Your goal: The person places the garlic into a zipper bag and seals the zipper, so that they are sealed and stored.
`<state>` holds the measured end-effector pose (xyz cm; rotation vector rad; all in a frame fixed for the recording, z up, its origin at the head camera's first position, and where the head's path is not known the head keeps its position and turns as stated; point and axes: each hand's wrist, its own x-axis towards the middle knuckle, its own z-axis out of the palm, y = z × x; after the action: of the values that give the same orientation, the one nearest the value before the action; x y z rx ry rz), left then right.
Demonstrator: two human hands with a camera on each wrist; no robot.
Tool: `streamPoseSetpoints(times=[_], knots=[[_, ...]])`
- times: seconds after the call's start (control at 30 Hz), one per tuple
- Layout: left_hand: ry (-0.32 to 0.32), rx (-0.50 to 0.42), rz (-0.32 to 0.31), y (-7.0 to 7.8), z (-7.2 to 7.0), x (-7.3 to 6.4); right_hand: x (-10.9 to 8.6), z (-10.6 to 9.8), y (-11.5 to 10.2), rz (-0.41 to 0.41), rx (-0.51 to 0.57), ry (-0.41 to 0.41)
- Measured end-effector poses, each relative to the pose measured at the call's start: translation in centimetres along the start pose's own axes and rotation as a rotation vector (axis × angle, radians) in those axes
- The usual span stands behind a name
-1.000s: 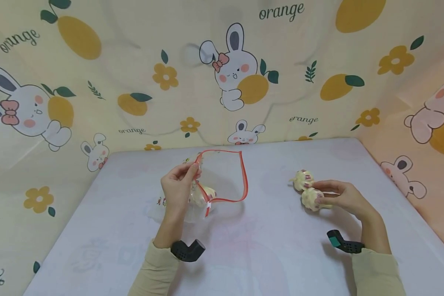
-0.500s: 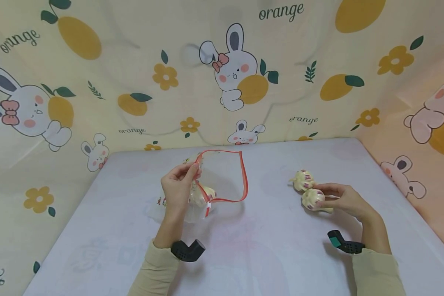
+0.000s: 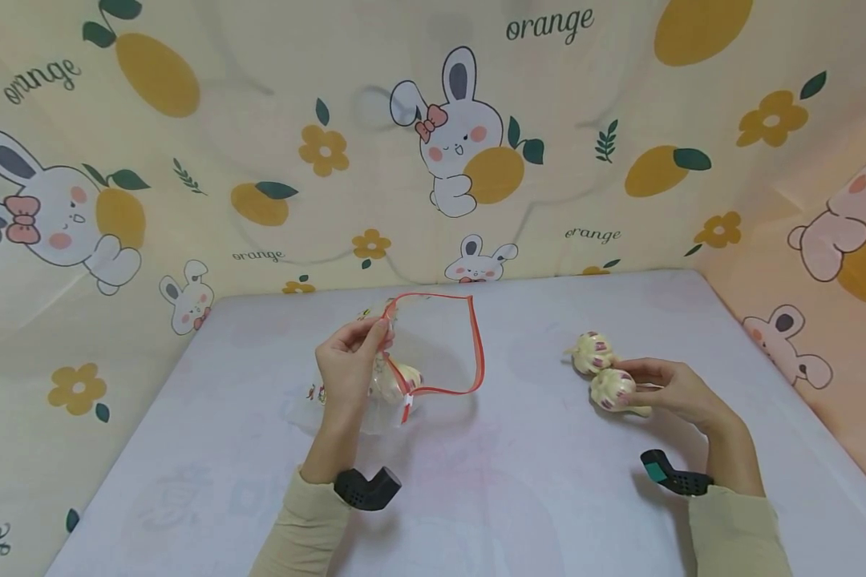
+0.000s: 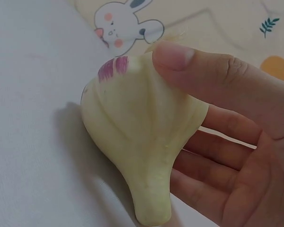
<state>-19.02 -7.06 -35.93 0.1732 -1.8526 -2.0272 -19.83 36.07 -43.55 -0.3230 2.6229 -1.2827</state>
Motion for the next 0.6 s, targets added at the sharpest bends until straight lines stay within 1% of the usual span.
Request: streamPoseSetpoints(times=[0.23,0.47,0.6], knots=[[0.009,-0.004,-0.009,0.1,0.0,0.0,-0.1,-0.3,-0.4,0.021,-0.020,-0.009],[0.016,0.007,-0.013,0.2,-0.1,0.0,0.0,-0.4,-1.2,-0.048,-0.002,0.010],[0.011,0.004,-0.011,0.1,-0.1,0.0,0.0,-0.4,-1.5,-0.047,0.024,0.009]])
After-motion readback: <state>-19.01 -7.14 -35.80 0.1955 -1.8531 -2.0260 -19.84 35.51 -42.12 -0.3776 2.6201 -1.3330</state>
